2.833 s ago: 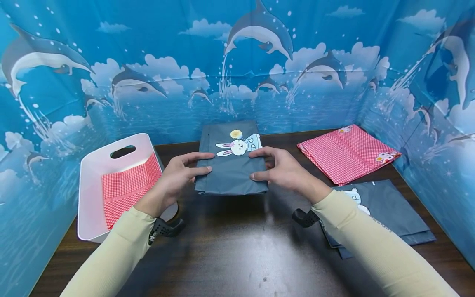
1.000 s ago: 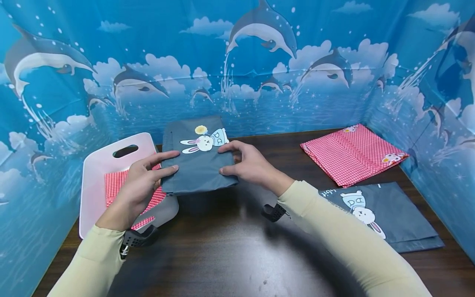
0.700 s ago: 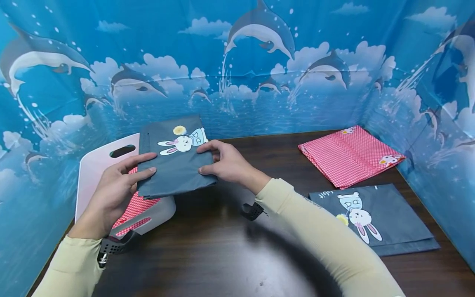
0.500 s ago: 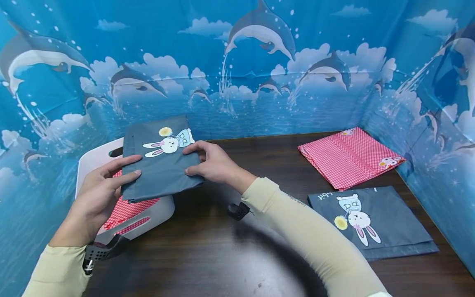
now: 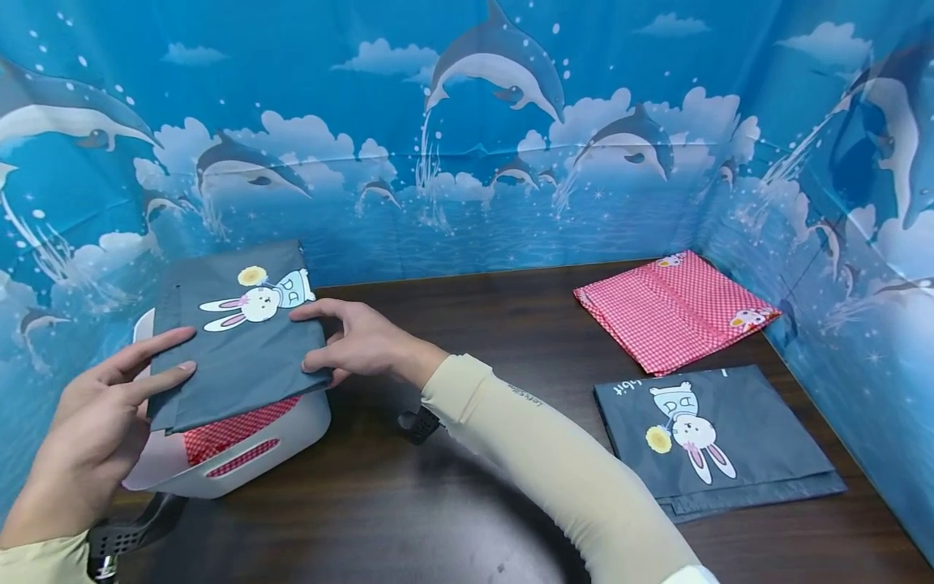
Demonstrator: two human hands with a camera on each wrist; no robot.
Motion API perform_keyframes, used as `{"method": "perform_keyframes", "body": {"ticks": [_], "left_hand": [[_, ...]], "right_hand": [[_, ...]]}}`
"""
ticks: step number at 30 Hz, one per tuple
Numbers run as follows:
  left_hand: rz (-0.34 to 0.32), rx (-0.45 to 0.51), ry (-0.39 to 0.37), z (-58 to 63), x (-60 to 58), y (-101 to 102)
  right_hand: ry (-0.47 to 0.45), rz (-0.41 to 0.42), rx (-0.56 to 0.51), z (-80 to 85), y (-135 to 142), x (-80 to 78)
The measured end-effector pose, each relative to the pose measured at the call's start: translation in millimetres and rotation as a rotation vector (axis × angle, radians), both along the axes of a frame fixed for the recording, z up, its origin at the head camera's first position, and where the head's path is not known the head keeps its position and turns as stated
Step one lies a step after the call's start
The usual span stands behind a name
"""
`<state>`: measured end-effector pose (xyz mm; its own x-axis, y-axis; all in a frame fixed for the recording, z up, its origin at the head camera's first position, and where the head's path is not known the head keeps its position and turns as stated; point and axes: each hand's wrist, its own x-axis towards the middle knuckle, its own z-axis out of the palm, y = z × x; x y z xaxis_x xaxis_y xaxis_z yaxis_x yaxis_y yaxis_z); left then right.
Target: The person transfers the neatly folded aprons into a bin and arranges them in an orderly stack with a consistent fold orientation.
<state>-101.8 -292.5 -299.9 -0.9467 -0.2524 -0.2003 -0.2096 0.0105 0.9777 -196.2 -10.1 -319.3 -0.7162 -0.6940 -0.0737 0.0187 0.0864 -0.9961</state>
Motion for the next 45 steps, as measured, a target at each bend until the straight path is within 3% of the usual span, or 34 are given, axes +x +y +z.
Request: {"method": "perform_keyframes", "body": {"ticks": [5,11,22,40,45], "left_hand": [[0.069,0.009,0.002,0.8,7.2,-7.2],[0.123,0.101,0.018,3.4,10.9,-14.8],[0.212,0.108,-0.005,-0.5,18.7,-25.6],[0.269,-0.043,-0.126,-2.9,10.4,-40.6],[0.272,-0.053,-0.110,-5.3,6.7,-43.6]], "right_hand": [[-0.056,0.065,-0.069,-0.9,-8.6,-1.0],[-0.070,0.068,-0.091,-0.7,-19.4,-0.3],[-0.019,-0.014,0.034,1.1,-45.3,2.8],[0.016,-0.043,0.072,-3.8,-69.9,-4.5],[0.059,-0.055,0.101,-4.1,-75.1,-7.7]]}}
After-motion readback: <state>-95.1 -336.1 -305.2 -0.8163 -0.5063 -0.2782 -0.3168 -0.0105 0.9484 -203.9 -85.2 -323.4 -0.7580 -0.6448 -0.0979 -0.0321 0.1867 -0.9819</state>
